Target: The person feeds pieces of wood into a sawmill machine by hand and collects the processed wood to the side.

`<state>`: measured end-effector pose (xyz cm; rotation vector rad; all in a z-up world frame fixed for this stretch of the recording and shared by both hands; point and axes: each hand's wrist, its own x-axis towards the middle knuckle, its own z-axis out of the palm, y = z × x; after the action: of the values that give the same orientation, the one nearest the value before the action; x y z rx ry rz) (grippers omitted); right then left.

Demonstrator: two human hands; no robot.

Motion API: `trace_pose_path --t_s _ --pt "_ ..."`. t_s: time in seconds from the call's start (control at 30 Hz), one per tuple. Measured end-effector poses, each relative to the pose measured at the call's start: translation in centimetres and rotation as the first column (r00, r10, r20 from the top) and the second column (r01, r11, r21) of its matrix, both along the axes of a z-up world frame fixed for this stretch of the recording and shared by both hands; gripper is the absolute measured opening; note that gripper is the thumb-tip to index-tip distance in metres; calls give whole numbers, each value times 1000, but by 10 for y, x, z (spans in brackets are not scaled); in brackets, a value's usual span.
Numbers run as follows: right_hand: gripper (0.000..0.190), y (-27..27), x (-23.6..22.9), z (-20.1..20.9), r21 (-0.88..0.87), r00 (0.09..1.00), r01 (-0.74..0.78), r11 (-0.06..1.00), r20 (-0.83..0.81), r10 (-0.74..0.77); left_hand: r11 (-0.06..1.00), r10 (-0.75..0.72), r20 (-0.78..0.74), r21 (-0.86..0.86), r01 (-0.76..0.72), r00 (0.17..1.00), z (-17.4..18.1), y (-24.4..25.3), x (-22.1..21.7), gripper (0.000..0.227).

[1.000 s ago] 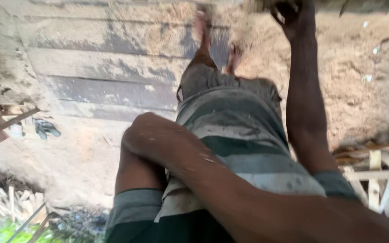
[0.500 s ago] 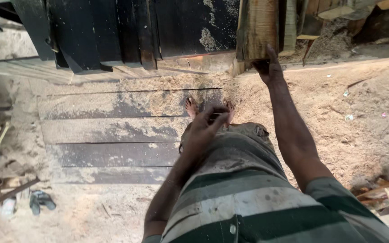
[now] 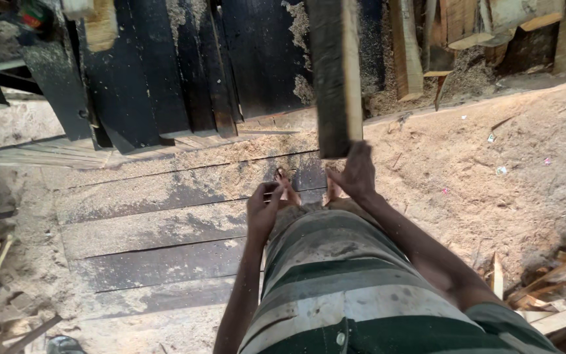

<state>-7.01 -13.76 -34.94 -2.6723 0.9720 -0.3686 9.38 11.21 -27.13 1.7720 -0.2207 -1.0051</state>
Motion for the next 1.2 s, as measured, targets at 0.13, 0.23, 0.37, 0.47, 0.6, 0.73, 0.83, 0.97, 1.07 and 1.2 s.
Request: trace_pose_path --t_s 0.13,0.23,0.37,0.47,0.6,0.73,0.83,0.97,1.07,1.2 --pt "79 -15 14 -3 610 943 184 771 114 -314 997 -70 133 -2 71 989 -55 -26 4 43" --pt "85 -42 21 -27 716 933 283 638 -51 -356 995 -90 340 59 74 936 -91 -46 0 54" --pt "94 -62 38 -63 951 953 251 179 -211 -216 994 -89 637 111 23 766 -118 -82 18 74" --pt "94 -58 39 -86 997 941 77 28 -63 -333 973 -208 323 167 161 923 -124 -109 15 83" --pt "90 -58 58 -101 974 933 -66 -216 -17 -360 896 -315 308 408 174 898 -114 -156 11 119" --pt "93 -65 38 -82 997 899 -67 29 73 -431 905 -403 262 257 340 877 -108 -171 -11 132" --pt "114 -52 30 -44 826 908 195 529 52 -415 913 -396 -133 -160 375 909 -117 -175 -4 117" --pt "133 2 17 11 208 856 328 922 -478 -196 914 -315 -646 -403 40 695 -146 -178 -2 109" --pt "125 34 11 31 288 960 -33 957 -258 111 846 -193 -802 -428 -318 566 -172 -142 -26 97" --pt "84 16 32 27 738 936 23 675 -254 245 845 214 -868 -65 -530 447 -198 -102 -27 86"
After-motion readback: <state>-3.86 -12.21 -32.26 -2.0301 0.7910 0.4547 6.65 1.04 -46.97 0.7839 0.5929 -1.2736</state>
